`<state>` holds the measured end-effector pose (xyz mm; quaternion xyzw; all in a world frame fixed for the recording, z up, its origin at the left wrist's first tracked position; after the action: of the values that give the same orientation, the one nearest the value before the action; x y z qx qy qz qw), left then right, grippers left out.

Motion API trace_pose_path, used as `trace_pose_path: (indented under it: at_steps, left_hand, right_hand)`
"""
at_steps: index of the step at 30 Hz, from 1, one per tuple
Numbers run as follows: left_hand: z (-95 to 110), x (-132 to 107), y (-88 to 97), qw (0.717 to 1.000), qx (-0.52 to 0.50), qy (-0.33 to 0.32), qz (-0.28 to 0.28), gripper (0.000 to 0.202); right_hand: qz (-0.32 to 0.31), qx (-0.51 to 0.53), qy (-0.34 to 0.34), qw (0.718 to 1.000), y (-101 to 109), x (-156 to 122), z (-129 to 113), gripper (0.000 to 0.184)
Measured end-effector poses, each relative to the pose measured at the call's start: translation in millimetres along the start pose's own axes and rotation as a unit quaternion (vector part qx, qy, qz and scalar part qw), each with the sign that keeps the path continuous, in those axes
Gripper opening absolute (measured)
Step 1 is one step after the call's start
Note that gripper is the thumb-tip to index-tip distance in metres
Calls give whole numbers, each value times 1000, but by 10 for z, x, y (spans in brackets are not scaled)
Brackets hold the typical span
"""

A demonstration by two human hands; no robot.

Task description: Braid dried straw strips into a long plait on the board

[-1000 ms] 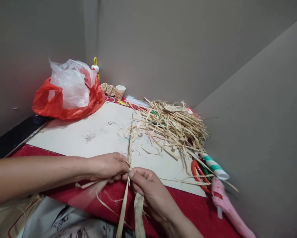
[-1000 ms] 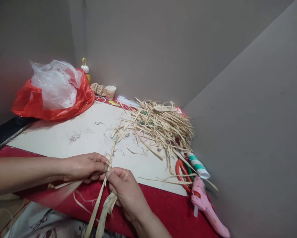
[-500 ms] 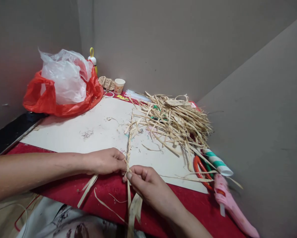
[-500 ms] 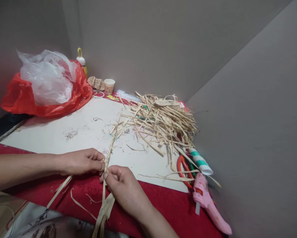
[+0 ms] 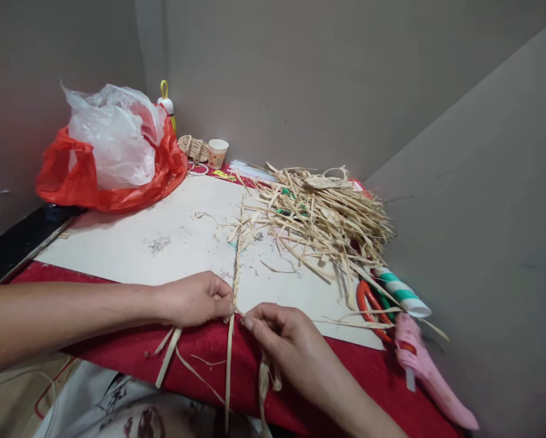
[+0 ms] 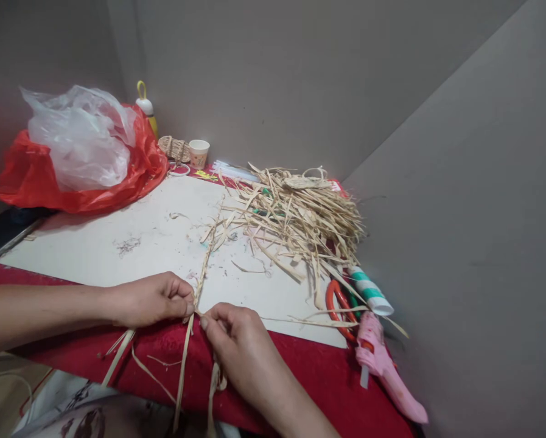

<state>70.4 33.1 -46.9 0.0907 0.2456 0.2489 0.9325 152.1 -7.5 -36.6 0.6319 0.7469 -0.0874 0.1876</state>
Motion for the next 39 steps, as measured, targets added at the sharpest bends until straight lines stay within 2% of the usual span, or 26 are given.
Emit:
trace_pose_path:
  at_steps: [4, 6, 8, 11, 13, 17, 22, 25, 26, 28, 31, 33, 34, 36, 39]
  left_hand:
    - [113, -3, -36, 1000, -9, -26, 8, 24]
    - [139, 3, -59, 999, -23, -30, 13, 24]
    - [143, 10, -75, 999, -41, -29, 18, 25]
    - [126, 10, -91, 996, -84, -20, 18, 24]
    - [116, 1, -85, 994, -108, -13, 24, 23]
    - [139, -28, -64, 993, -111, -12, 48, 24]
    - [127, -38, -81, 993, -98, -3, 69, 23]
    - [84, -23, -123, 992, -115, 2, 58, 19]
    - [71, -20, -133, 992, -118, 3, 53, 19]
    - [51, -22, -138, 992, -115, 4, 48, 22]
    - [39, -39, -124, 994, -99, 9, 45, 23]
    - [37, -46, -119, 994, -98, 15, 40, 23]
    - [39, -46, -115, 994, -99, 17, 39, 23]
    - [49, -41, -102, 994, -102, 15, 38, 22]
    - [59, -33, -78, 996, -84, 6, 39, 20]
  right_hand:
    - [12, 100, -72, 992, -83, -88, 102, 32]
    - [26, 113, -75, 990, -159, -118, 122, 32]
    - [47, 74, -41, 995, -203, -131, 105, 33]
    - [64, -74, 56, 994, -255, -151, 8, 34]
    - [76, -197, 111, 971, -280, -179, -48, 30]
    - [125, -385, 196, 893, -295, -266, -170, 22]
    - [172, -503, 260, 806, -399, -368, -258, 17]
    - [148, -539, 271, 784, -516, -393, -203, 12]
    - [127, -541, 270, 786, -550, -403, -172, 11]
    - [79, -521, 258, 810, -572, -432, -123, 11]
    - [31, -429, 213, 877, -410, -492, -169, 21]
    - [25, -350, 177, 920, -191, -501, -282, 30]
    - [50, -315, 170, 932, -31, -496, -379, 34]
    - [122, -250, 159, 947, 335, -449, -557, 39]
    - [154, -143, 100, 972, 724, -218, -578, 41]
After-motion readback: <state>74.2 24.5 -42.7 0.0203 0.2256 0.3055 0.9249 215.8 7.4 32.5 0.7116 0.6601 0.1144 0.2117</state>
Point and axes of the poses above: each hand's wrist, its own x-axis towards the middle knuckle, its own y-axis out of the back of the hand, z = x × y, the point moved 10 cm from there along x, towards the middle knuckle, and after that the axes turned 12 degrees about x, right-handed, at the moved point
